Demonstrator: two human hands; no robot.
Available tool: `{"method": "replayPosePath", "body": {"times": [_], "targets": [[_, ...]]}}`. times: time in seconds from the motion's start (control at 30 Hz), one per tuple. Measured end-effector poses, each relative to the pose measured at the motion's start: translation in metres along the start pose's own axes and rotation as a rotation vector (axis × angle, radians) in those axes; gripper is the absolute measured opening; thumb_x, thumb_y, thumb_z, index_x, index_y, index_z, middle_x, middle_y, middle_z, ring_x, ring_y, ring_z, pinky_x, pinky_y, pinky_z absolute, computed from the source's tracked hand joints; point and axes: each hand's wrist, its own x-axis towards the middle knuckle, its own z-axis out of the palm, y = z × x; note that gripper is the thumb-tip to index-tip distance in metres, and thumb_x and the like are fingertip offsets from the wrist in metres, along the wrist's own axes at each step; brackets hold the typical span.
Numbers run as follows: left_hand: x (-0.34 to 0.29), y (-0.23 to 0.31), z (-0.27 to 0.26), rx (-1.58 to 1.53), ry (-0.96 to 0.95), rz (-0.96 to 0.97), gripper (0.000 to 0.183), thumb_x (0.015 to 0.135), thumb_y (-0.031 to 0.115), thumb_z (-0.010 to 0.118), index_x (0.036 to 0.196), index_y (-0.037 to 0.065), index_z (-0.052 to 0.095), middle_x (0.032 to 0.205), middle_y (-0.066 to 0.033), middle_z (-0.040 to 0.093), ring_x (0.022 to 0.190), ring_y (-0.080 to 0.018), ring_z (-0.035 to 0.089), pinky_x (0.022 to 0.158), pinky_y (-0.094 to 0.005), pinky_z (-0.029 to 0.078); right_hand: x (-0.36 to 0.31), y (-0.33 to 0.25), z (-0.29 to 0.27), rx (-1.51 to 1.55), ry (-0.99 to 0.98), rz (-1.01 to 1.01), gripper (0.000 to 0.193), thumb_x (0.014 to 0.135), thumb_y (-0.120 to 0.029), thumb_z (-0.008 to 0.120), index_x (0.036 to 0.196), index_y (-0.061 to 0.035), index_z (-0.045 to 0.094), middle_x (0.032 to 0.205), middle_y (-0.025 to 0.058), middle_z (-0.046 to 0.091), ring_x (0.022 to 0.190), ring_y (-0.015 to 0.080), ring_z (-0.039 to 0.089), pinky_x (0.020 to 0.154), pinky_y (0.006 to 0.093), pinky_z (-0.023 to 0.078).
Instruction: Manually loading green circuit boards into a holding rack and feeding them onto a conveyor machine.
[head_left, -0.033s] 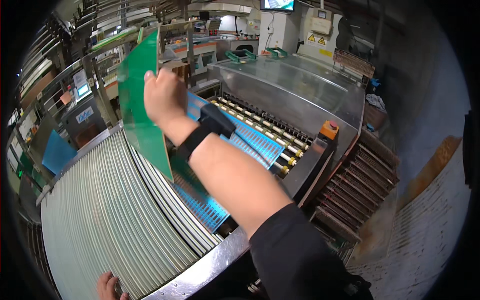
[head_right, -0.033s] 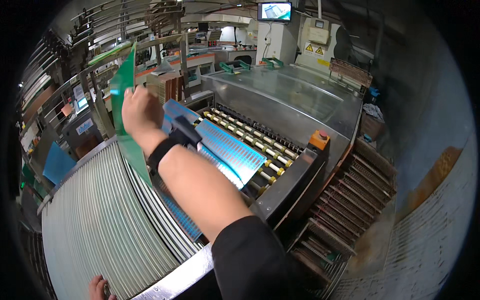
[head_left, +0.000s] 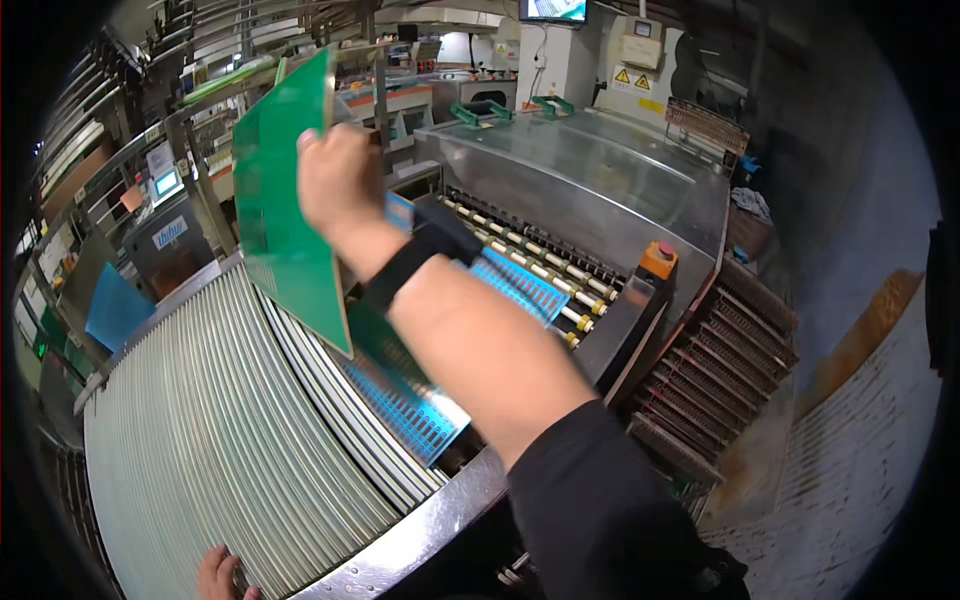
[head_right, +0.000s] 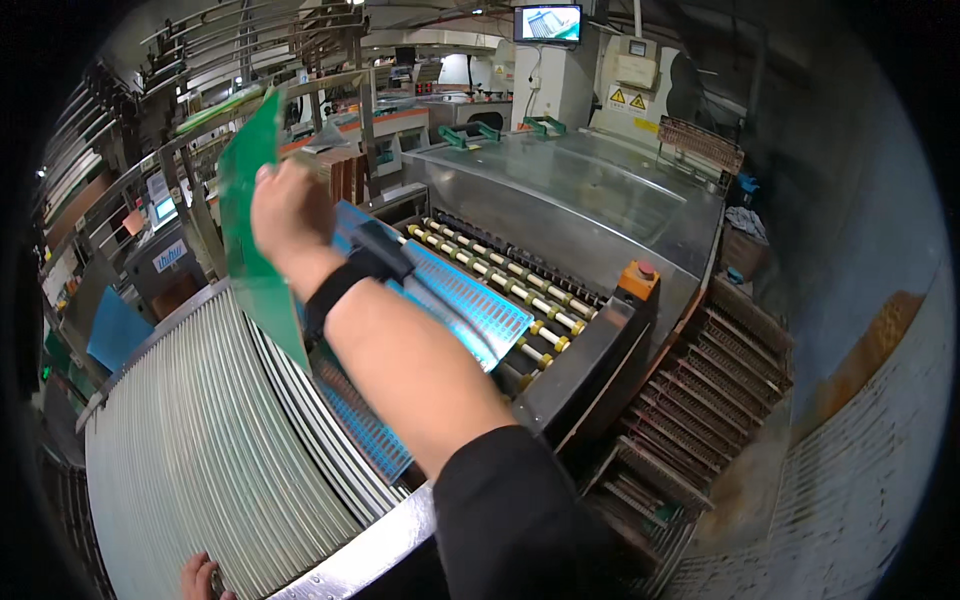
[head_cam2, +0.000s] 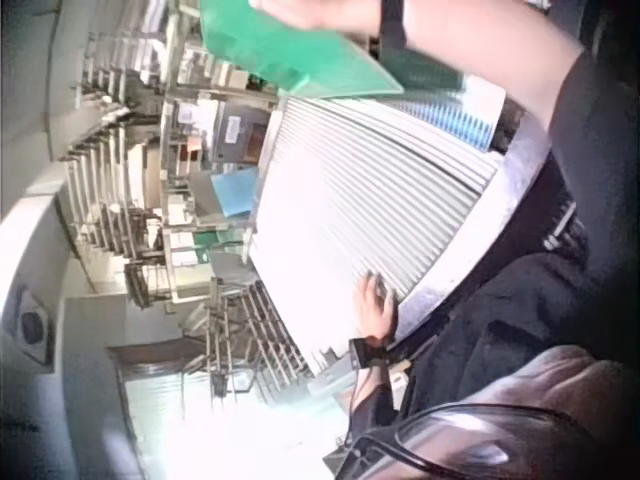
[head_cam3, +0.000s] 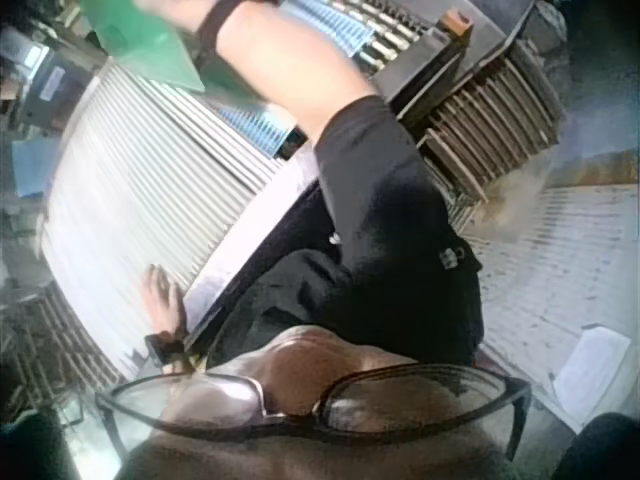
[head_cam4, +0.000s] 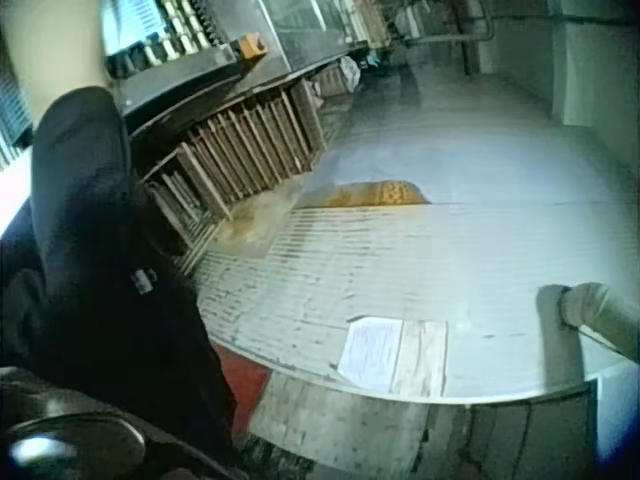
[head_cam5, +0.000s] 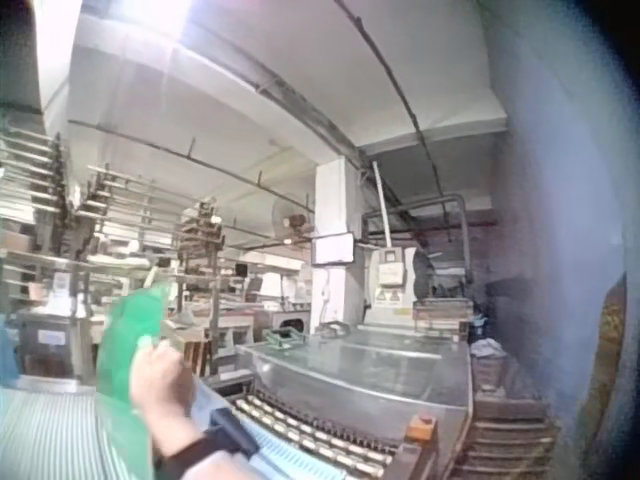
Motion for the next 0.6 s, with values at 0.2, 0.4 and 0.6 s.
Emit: {"method": "replayPosePath", "body": {"times": [0.2,0.4,0.6], "targets": [[0.002,-0.005,0.001,-0.280,-0.032,-0.066,0.050,0.097,0.015,0.063,0.142,-0.005,0.052,0.156,-0.0224,0.039,0.134,-0.0391,0.051,0.112,-0.0467,0.043,0.079,0.081,-0.158,0.577,0.174,0.256,0.031,0.103,-0.022,0.059,0.114,0.0047,0.068,0.106,0.0082,0.071,0.091,0.0211,0.069,0.083,0.0371,0.055],[0.002,-0.004,-0.006,-0.136,-0.090,-0.026,0.051,0.096,0.021,0.062,0.141,-0.001,0.054,0.154,-0.0251,0.043,0.140,-0.0435,0.042,0.116,-0.0506,0.035,0.054,0.163,-0.327,0.726,0.801,0.325,0.036,0.104,-0.027,0.059,0.127,-0.0002,0.061,0.116,0.0093,0.068,0.099,0.0252,0.068,0.088,0.0423,0.056],[0.005,-0.001,-0.005,-0.055,-0.074,0.003,0.052,0.095,0.021,0.062,0.141,-0.001,0.054,0.156,-0.0249,0.042,0.142,-0.0437,0.038,0.117,-0.0524,0.033,0.007,0.235,-0.405,0.855,0.935,0.378,0.020,0.103,-0.012,0.059,0.122,-0.0066,0.057,0.113,0.0083,0.064,0.094,0.0227,0.064,0.084,0.0391,0.056]]}}
